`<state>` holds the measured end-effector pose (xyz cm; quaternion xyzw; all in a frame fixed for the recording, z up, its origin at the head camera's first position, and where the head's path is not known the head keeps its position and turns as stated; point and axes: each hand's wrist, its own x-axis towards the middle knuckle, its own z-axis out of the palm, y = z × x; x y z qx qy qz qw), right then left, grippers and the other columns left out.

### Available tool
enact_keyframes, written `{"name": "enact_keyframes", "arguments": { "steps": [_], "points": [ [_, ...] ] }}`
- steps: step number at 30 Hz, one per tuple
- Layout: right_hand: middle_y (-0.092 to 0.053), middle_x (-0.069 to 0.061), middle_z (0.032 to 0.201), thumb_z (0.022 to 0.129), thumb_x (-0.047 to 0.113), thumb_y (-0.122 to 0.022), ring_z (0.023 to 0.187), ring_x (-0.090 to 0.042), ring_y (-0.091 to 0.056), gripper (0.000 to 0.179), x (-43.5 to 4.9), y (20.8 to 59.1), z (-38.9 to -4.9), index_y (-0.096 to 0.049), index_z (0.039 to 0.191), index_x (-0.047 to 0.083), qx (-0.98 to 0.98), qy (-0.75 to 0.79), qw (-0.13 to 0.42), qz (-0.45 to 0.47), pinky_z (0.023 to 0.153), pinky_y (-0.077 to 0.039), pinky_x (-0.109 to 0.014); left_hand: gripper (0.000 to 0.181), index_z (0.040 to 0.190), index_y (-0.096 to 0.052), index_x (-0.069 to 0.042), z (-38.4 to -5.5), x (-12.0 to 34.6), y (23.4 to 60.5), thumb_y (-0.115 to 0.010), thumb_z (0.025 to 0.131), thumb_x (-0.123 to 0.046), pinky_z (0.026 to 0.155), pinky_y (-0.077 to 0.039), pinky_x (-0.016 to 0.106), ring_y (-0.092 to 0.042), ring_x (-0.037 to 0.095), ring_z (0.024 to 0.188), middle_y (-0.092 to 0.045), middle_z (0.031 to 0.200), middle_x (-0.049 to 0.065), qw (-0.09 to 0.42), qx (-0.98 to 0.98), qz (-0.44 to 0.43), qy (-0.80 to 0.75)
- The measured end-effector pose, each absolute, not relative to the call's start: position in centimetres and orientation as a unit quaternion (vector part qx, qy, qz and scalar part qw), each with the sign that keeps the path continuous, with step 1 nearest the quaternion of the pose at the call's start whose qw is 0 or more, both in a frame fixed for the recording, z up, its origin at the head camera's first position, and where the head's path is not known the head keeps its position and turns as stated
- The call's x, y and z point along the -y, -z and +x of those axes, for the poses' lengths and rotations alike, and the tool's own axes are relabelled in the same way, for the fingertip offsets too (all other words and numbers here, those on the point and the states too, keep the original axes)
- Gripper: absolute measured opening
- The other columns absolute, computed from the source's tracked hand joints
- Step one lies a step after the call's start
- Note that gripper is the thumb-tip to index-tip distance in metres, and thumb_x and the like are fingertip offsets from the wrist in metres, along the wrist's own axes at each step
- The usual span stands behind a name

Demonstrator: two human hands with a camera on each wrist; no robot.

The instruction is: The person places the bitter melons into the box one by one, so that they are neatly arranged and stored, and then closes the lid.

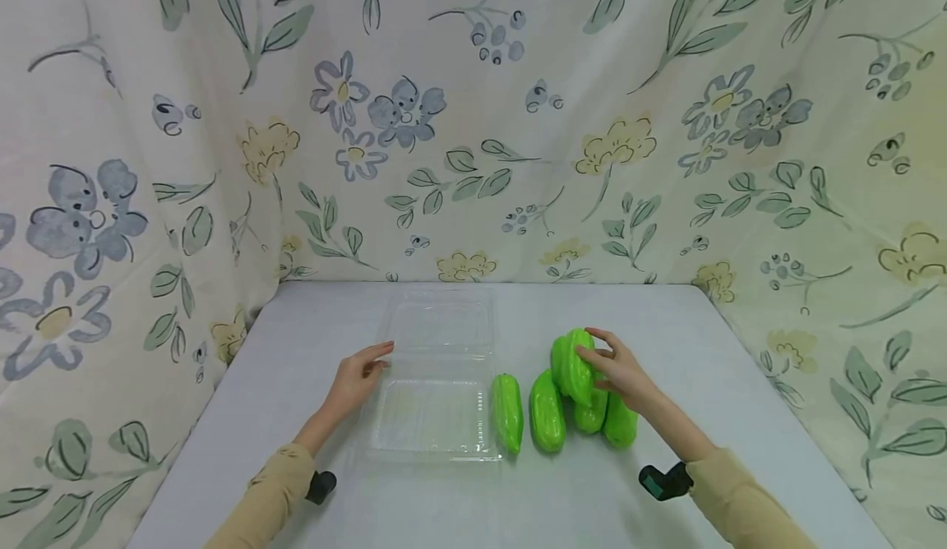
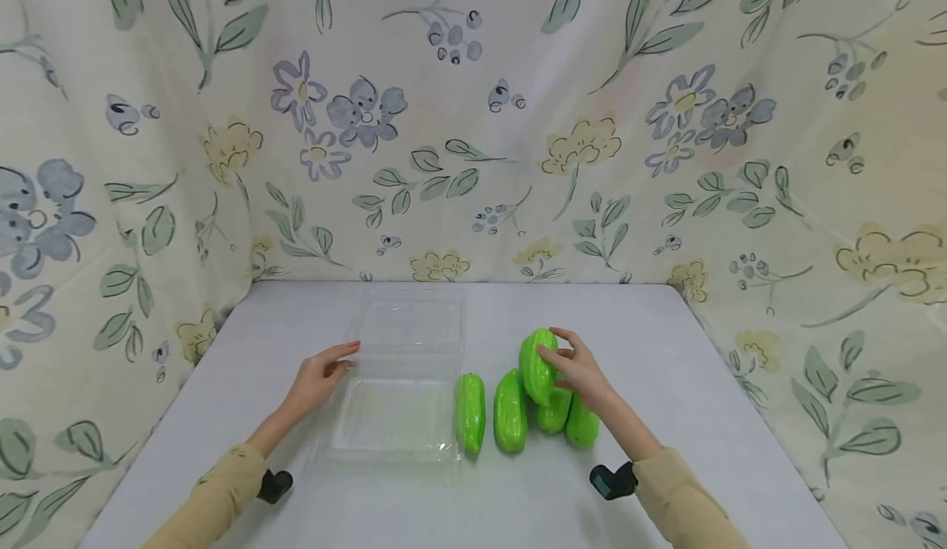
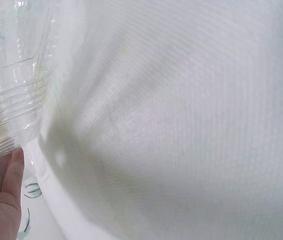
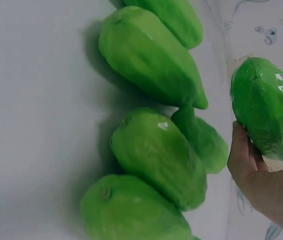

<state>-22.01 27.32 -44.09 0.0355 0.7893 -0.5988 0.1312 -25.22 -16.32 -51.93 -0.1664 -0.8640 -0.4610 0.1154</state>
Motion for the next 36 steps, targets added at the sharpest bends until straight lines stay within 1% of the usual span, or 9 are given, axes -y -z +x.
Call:
{"name": "enact_keyframes", "arguments": {
  "steps": [6,9,12,14,17,20,23,30,36],
  "points": [
    [-0.033,-0.029,0.144,0.095,0.038,-0.054,0.133,-0.042,-0.036,0.071,-25.6,44.2,-21.8,-0.018,0.151,0.013,-0.785,0.603,0.140,0.018,0.101,-0.042,-0.059,0.039,0.125,-0.061,0.001,-25.3,16.4,52.0,-0.053,0.088,0.010,0.078,-0.057,0.035,-0.069,0.029,0.096,-0.061,0.126,0.018,0.113,0.865,-0.171,0.458],
    [-0.032,-0.029,0.144,0.095,0.036,-0.054,0.132,-0.042,-0.037,0.069,-24.8,44.3,-21.8,-0.019,0.150,0.013,-0.780,0.610,0.142,0.010,0.099,-0.045,-0.056,0.039,0.124,-0.061,0.002,-25.3,16.4,52.0,-0.053,0.088,0.011,0.078,-0.057,0.036,-0.069,0.030,0.096,-0.062,0.125,0.018,0.118,0.865,-0.172,0.456],
    [-0.031,-0.030,0.145,0.095,0.034,-0.055,0.131,-0.042,-0.038,0.068,-24.0,44.4,-21.8,-0.020,0.149,0.012,-0.771,0.620,0.148,0.007,0.097,-0.047,-0.054,0.039,0.124,-0.061,0.002,-25.3,16.3,52.0,-0.054,0.087,0.012,0.076,-0.057,0.032,-0.069,0.031,0.095,-0.063,0.123,0.019,0.126,0.865,-0.175,0.454],
    [-0.029,-0.030,0.145,0.095,0.034,-0.056,0.132,-0.043,-0.037,0.068,-23.5,44.6,-21.9,-0.021,0.149,0.012,-0.767,0.623,0.151,0.006,0.098,-0.045,-0.056,0.039,0.123,-0.061,0.002,-25.3,16.2,52.0,-0.054,0.086,0.012,0.074,-0.057,0.030,-0.069,0.031,0.094,-0.063,0.123,0.020,0.129,0.864,-0.176,0.453],
    [-0.024,-0.030,0.148,0.095,0.034,-0.056,0.136,-0.045,-0.031,0.067,-22.8,44.7,-22.0,-0.022,0.149,0.014,-0.758,0.633,0.158,0.003,0.102,-0.039,-0.062,0.040,0.124,-0.061,0.002,-25.3,16.2,51.9,-0.053,0.087,0.012,0.075,-0.057,0.029,-0.069,0.031,0.094,-0.063,0.124,0.019,0.121,0.865,-0.172,0.456],
    [-0.022,-0.028,0.150,0.095,0.033,-0.056,0.138,-0.045,-0.028,0.066,-22.0,44.6,-22.1,-0.022,0.149,0.016,-0.747,0.645,0.161,0.003,0.105,-0.035,-0.063,0.040,0.125,-0.060,0.001,-25.3,16.2,51.9,-0.052,0.087,0.013,0.077,-0.058,0.034,-0.069,0.030,0.094,-0.062,0.125,0.019,0.112,0.864,-0.169,0.462],
    [-0.026,-0.027,0.148,0.095,0.031,-0.056,0.136,-0.043,-0.032,0.064,-21.1,44.7,-22.3,-0.023,0.148,0.017,-0.737,0.657,0.159,0.005,0.105,-0.035,-0.063,0.041,0.125,-0.060,0.002,-25.3,16.3,51.9,-0.052,0.087,0.013,0.079,-0.057,0.037,-0.069,0.030,0.095,-0.061,0.126,0.019,0.108,0.864,-0.167,0.463],
    [-0.043,-0.025,0.135,0.094,0.029,-0.059,0.124,-0.035,-0.048,0.062,-18.6,44.8,-22.5,-0.028,0.146,0.017,-0.736,0.658,0.156,0.009,0.100,-0.043,-0.058,0.041,0.125,-0.061,0.001,-25.2,16.4,51.8,-0.053,0.087,0.013,0.080,-0.057,0.039,-0.069,0.031,0.096,-0.061,0.127,0.019,0.105,0.864,-0.163,0.464],
    [-0.050,-0.022,0.129,0.094,0.029,-0.059,0.112,-0.027,-0.055,0.060,-16.3,45.1,-22.5,-0.031,0.145,0.016,-0.739,0.653,0.165,0.001,0.094,-0.049,-0.054,0.041,0.124,-0.061,0.001,-25.2,16.4,51.9,-0.053,0.086,0.014,0.080,-0.057,0.040,-0.069,0.030,0.095,-0.062,0.126,0.019,0.105,0.864,-0.162,0.465]
  ]
}}
